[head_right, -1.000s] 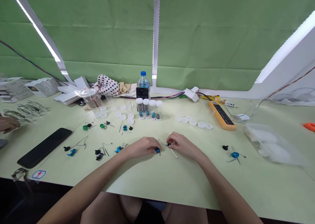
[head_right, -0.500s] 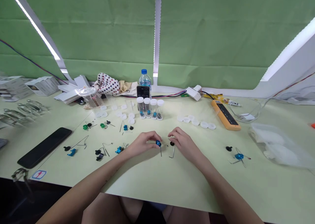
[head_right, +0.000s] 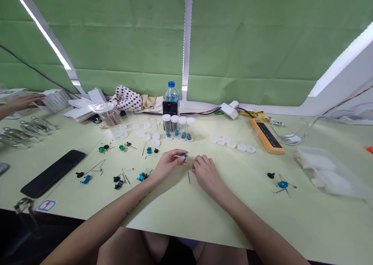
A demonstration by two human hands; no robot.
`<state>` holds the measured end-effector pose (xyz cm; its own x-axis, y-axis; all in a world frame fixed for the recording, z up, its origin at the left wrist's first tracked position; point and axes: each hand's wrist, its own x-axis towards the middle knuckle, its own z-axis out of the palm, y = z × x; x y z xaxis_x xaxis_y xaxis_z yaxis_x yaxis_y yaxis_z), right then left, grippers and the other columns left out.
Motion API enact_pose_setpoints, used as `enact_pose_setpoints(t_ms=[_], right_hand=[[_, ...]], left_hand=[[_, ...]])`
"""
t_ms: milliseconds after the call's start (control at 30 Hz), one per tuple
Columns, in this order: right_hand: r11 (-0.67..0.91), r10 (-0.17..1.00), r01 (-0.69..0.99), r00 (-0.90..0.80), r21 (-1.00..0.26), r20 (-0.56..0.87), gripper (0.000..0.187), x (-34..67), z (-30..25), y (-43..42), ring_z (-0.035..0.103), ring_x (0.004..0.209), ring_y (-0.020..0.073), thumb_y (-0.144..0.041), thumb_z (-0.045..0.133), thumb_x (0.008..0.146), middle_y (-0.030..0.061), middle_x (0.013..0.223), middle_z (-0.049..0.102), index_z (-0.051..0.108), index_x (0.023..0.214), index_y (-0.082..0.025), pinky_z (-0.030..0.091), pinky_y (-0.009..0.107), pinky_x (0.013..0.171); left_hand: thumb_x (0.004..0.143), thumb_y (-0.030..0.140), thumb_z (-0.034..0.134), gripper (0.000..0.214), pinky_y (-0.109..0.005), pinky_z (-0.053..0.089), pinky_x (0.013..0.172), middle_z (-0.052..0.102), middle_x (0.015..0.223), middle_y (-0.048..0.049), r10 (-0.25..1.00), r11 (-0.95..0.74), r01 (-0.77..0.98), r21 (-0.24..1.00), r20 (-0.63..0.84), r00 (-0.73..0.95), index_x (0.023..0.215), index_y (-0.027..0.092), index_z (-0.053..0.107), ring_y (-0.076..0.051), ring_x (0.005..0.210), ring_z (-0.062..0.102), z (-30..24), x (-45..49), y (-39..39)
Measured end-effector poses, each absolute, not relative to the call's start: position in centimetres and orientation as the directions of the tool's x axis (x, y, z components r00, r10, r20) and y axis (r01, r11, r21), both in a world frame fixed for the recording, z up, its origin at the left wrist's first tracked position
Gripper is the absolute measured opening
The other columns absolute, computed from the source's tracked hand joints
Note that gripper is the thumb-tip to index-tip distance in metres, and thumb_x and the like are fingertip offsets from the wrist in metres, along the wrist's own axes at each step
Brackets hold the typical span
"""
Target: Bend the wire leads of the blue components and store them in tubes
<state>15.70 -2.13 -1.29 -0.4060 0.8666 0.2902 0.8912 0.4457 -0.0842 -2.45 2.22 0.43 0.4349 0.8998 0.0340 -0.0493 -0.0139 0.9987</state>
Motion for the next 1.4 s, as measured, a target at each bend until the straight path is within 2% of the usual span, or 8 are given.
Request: enact_pose_setpoints(t_ms=[100, 167, 267, 367, 500, 600, 867, 1400], right_hand=[[0.481, 0.848, 0.872, -0.439, -0.086, 0.297, 0.018, 15.5, -1.4, -2.3, 0.048, 0.080, 0.0211, -0.012, 0.040, 0.090, 0.0074, 0.083, 0.055, 0.052, 0.079, -0.019, 0.036, 0.032, 0.069], [0.478, 0.855, 0.867, -0.422, -0.143, 0.302, 0.021, 15.6, -1.2, -2.5, 0.049, 0.077, 0.0204, -0.013, 0.036, 0.091, 0.0069, 0.081, 0.055, 0.051, 0.079, -0.019, 0.036, 0.032, 0.067], [0.371, 0.922, 0.853, -0.292, -0.367, 0.254, 0.019, 15.9, -0.2, -2.8, 0.051, 0.071, 0.0183, -0.020, 0.034, 0.093, 0.0038, 0.079, 0.056, 0.050, 0.082, -0.021, 0.038, 0.029, 0.062], [0.240, 0.968, 0.754, -0.138, -0.611, 0.209, 0.018, 16.6, 0.8, -2.7, 0.053, 0.067, 0.0163, -0.030, 0.036, 0.092, 0.0021, 0.080, 0.058, 0.053, 0.089, -0.024, 0.041, 0.029, 0.062], [0.246, 0.960, 0.557, -0.026, -0.794, 0.279, 0.022, 17.6, 1.7, -2.6, 0.051, 0.062, 0.0149, -0.040, 0.043, 0.089, 0.0046, 0.083, 0.059, 0.057, 0.090, -0.023, 0.044, 0.030, 0.062], [0.225, 0.962, 0.395, 0.054, -0.891, 0.267, 0.024, 17.7, 1.8, -2.7, 0.050, 0.059, 0.0138, -0.045, 0.048, 0.085, 0.0045, 0.079, 0.057, 0.055, 0.084, -0.022, 0.045, 0.028, 0.057], [0.202, 0.976, 0.224, 0.030, -0.953, 0.214, 0.020, 16.8, 1.8, -3.1, 0.046, 0.057, 0.0113, -0.041, 0.054, 0.083, 0.0004, 0.070, 0.052, 0.056, 0.079, -0.021, 0.042, 0.025, 0.055], [0.203, 0.976, 0.240, 0.027, -0.949, 0.215, 0.020, 16.9, 1.8, -3.2, 0.045, 0.057, 0.0113, -0.040, 0.054, 0.084, 0.0001, 0.068, 0.050, 0.055, 0.080, -0.020, 0.041, 0.025, 0.056]], left_hand=[[0.079, 0.038, 0.060, 0.031, -0.031, 0.052, 0.075, 0.064, 0.094, -0.0084, 0.905, -0.006, -0.047, 0.999, 0.025, 0.424, 0.096, 0.013, 0.064, -0.014, 0.071, 0.063, 0.3, -2.5, 2.3], [0.077, 0.038, 0.062, 0.030, -0.030, 0.053, 0.072, 0.064, 0.090, -0.0078, 0.913, -0.009, -0.040, 0.999, 0.024, 0.408, 0.092, 0.012, 0.064, -0.013, 0.068, 0.062, 0.2, -2.5, 2.3], [0.075, 0.036, 0.064, 0.027, -0.029, 0.053, 0.067, 0.062, 0.082, -0.0052, 0.931, -0.007, -0.028, 1.000, 0.017, 0.365, 0.086, 0.012, 0.062, -0.013, 0.065, 0.060, 0.4, -2.6, 2.3], [0.073, 0.035, 0.066, 0.025, -0.028, 0.052, 0.066, 0.059, 0.073, -0.0020, 0.934, 0.003, -0.035, 0.999, 0.009, 0.357, 0.082, 0.013, 0.060, -0.012, 0.063, 0.060, 0.7, -2.7, 2.2], [0.068, 0.033, 0.070, 0.026, -0.027, 0.050, 0.065, 0.061, 0.073, -0.0025, 0.872, 0.058, -0.044, 0.997, -0.029, 0.489, 0.081, 0.012, 0.061, -0.012, 0.062, 0.061, 0.6, -2.3, 1.8], [0.063, 0.030, 0.074, 0.028, -0.027, 0.049, 0.065, 0.063, 0.075, -0.0034, 0.829, 0.092, -0.015, 0.996, -0.068, 0.555, 0.081, 0.012, 0.063, -0.013, 0.063, 0.062, -0.1, -1.7, 1.3], [0.062, 0.027, 0.075, 0.026, -0.028, 0.050, 0.067, 0.065, 0.067, -0.0025, 0.830, 0.081, 0.009, 0.997, -0.072, 0.553, 0.082, 0.013, 0.066, -0.015, 0.064, 0.062, -1.5, -1.2, 0.9], [0.061, 0.029, 0.076, 0.031, -0.028, 0.050, 0.068, 0.068, 0.079, -0.0067, 0.824, 0.077, -0.032, 0.997, -0.045, 0.565, 0.084, 0.012, 0.067, -0.015, 0.064, 0.063, -0.6, -1.3, 0.7]])
